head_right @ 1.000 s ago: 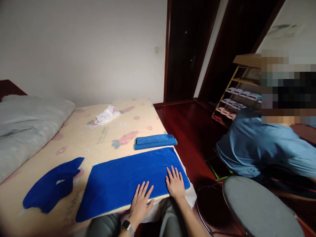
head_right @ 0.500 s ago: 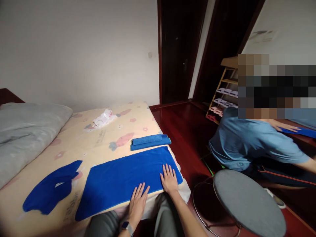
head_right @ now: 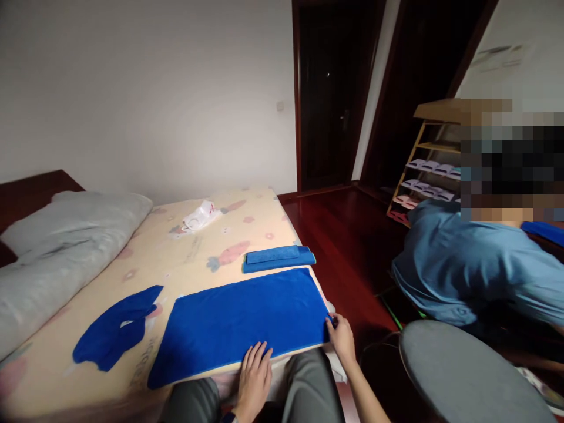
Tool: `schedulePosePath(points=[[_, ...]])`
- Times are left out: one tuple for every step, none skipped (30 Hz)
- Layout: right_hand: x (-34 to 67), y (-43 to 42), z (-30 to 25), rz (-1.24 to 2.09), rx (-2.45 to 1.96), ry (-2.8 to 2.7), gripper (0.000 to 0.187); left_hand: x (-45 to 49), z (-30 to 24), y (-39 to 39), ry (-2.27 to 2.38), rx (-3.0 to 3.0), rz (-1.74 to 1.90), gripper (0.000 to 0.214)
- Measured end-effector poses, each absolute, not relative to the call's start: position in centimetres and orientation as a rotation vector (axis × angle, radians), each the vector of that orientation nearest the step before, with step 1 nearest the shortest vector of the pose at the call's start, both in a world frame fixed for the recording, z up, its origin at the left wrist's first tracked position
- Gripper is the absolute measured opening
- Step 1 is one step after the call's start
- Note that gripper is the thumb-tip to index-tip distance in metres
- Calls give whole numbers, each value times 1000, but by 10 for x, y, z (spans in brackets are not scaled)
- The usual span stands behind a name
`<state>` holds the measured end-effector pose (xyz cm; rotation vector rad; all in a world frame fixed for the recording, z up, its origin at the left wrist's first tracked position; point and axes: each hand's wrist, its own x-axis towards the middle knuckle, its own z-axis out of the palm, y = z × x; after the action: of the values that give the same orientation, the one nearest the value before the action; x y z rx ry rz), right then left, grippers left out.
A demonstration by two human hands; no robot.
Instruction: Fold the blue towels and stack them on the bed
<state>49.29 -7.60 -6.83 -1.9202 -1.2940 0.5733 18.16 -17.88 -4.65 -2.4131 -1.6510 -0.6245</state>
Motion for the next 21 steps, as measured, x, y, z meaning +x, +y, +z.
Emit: schedulePosePath(points=[[500,-73,-65,628,-1884,-1274,45,191,-44,-177,-1684,-2425,-644,41],[505,-72,-61,670,-1851,-1251,42,202,-41,-173,-1714,-2454,-652,38],[509,-71,-57,700,-1824,-1223,41,214,-38,-167,-1738,-2497,-645,37],[512,-72,-55,722,-1806,-1194,40,229,-34,-159,-1758,-2548,-621,38],[515,-72,-53,737,-1798,-1163,41,246,-31,-150,-1772,-2601,-583,42],[517,-73,-54,754,-1791,-1142,42,263,-29,-140,-1773,-2661,-530,48],[520,-72,-56,779,-1782,-1137,43,282,-27,-129,-1755,-2729,-464,55],[523,-69,-59,813,-1774,-1149,42,301,-26,-119,-1730,-2793,-389,60],[526,-65,-63,850,-1765,-1178,41,320,-25,-108,-1702,-2852,-307,62],[528,-58,-67,887,-1758,-1217,39,337,-25,-98,-1689,-2897,-221,62],[531,-49,-71,919,-1754,-1262,37,353,-26,-89,-1700,-2923,-145,61],[532,-37,-75,938,-1750,-1303,35,367,-27,-82,-1724,-2937,-85,59],[532,-24,-76,942,-1746,-1331,34,379,-28,-76,-1758,-2940,-51,56],[531,-9,-76,936,-1740,-1343,35,388,-28,-72,-1775,-2946,-38,50],[527,6,-74,928,-1733,-1344,36,395,-28,-70,-1762,-2964,-37,42],[522,21,-71,919,-1729,-1337,38,399,-27,-69,-1728,-2992,-43,34],[516,36,-66,908,-1733,-1325,39,401,-26,-70,-1685,-3027,-44,28],[508,51,-61,902,-1746,-1314,41,401,-25,-72,-1651,-3063,-33,25],[500,64,-55,891,-1774,-1302,41,400,-23,-74,-1636,-3093,-31,25],[493,76,-50,880,-1813,-1291,39,396,-20,-77,-1650,-3111,-53,25],[486,86,-45,866,-1850,-1281,38,392,-18,-81,-1690,-3114,-99,24]])
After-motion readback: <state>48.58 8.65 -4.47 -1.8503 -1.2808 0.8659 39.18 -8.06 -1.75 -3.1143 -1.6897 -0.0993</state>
